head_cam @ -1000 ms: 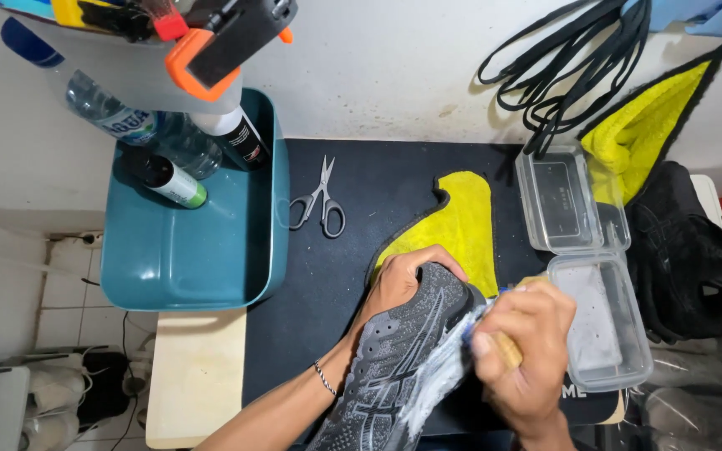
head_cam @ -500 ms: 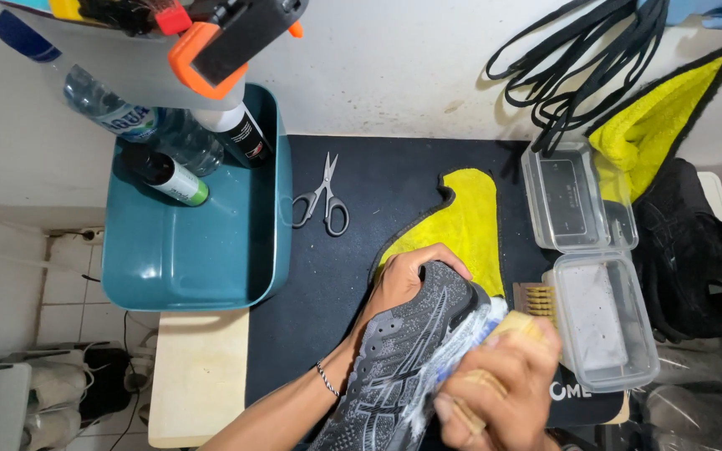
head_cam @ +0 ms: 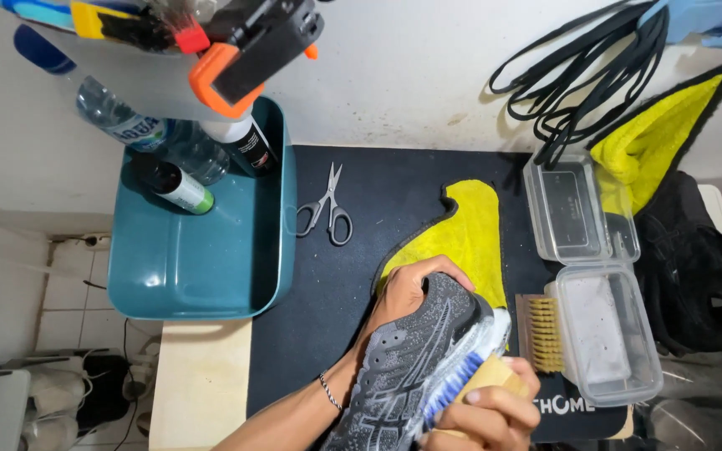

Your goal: The person is cleaning a sneaker by applying foam, scrubbing the surfaces with a brush, and wiping it down with a cloth.

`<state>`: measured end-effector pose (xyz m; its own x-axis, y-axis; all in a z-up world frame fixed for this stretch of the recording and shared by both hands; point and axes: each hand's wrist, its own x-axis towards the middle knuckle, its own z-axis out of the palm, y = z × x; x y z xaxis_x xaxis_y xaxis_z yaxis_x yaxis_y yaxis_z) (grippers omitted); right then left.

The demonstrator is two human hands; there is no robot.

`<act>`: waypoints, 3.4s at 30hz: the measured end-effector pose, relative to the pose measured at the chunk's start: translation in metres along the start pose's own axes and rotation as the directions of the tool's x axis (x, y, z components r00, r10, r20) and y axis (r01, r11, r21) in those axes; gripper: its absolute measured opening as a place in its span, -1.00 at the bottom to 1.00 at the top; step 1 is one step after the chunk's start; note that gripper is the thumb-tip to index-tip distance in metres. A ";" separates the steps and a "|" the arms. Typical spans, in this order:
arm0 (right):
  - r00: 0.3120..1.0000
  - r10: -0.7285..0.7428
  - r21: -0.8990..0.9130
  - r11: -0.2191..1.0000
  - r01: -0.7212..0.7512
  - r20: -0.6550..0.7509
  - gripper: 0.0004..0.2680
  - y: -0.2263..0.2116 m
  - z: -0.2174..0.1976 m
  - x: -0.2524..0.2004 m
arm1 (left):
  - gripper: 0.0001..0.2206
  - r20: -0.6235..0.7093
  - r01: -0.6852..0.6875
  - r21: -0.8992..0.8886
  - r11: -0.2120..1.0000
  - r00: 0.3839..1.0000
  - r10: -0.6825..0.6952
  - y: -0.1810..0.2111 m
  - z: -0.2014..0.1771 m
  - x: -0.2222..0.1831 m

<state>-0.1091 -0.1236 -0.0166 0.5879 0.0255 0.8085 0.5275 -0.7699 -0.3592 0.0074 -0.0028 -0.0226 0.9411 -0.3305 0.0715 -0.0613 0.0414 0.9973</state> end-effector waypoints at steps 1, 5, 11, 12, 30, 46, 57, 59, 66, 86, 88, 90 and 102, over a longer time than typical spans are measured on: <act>1.000 0.002 0.001 1.000 -0.002 0.001 -0.82 0.023 -0.006 0.006 | -0.89 0.000 0.003 0.001 1.000 1.000 -0.003 0.002 -0.001 0.002; 0.977 0.015 0.129 0.991 -0.043 0.215 -0.85 0.069 -0.016 0.023 | -0.92 0.007 0.017 0.073 0.997 1.000 -0.017 0.002 -0.001 -0.002; 0.980 0.151 -0.026 0.988 -0.149 0.130 -0.86 -0.016 -0.019 -0.012 | -0.91 -0.017 0.016 0.000 1.000 1.000 -0.016 -0.012 0.003 -0.003; 0.943 0.316 -0.115 0.945 -0.305 0.100 -0.85 -0.040 -0.019 -0.016 | -0.91 -0.009 0.001 -0.019 1.000 1.000 -0.001 -0.014 0.002 -0.001; 0.992 0.077 0.048 0.995 -0.082 0.100 -0.81 0.065 -0.018 -0.016 | -0.90 -0.069 0.028 0.085 0.996 0.997 -0.022 0.017 0.004 -0.008; 0.997 -0.081 0.061 0.995 0.082 -0.015 -0.88 0.025 -0.007 -0.024 | -0.90 -0.034 0.008 0.052 0.999 0.999 -0.006 0.021 0.001 -0.008; 0.944 0.135 0.174 0.966 -0.193 0.301 -0.83 0.053 -0.024 0.050 | -0.90 0.027 0.034 0.082 0.996 0.999 -0.036 0.033 0.000 -0.007; 0.951 0.009 0.194 0.978 -0.072 0.310 -0.87 0.033 -0.029 0.047 | -0.89 0.028 0.051 0.087 0.995 0.998 -0.053 0.040 -0.001 -0.006; 0.910 0.175 0.242 0.930 -0.278 0.376 -0.83 0.085 -0.005 0.071 | -0.90 0.014 -0.060 0.071 0.996 0.998 0.059 0.022 0.005 -0.001; 0.949 -0.161 0.343 0.937 0.061 0.273 -0.82 0.027 -0.032 0.090 | -0.81 -0.005 0.038 0.068 0.997 0.999 -0.038 0.024 0.018 0.002; 0.950 -0.179 0.371 0.925 0.075 0.254 -0.86 0.052 -0.026 0.079 | -0.80 0.006 0.030 0.072 0.997 1.000 -0.030 0.024 0.019 0.006; 0.926 0.177 0.319 0.903 -0.287 0.333 -0.84 0.091 -0.014 0.063 | -0.95 0.008 -0.061 0.100 0.993 0.998 0.060 0.018 0.022 0.006; 0.983 -0.157 0.212 0.968 0.135 0.091 -0.86 0.043 -0.029 0.085 | -0.88 0.013 0.034 0.058 0.998 0.999 -0.035 0.007 0.026 0.008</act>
<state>-0.0539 -0.1728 0.0502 0.5512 0.2035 0.8092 0.7197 -0.6067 -0.3376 0.0061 -0.0299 -0.0144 0.9384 -0.3436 0.0370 -0.0484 -0.0247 0.9985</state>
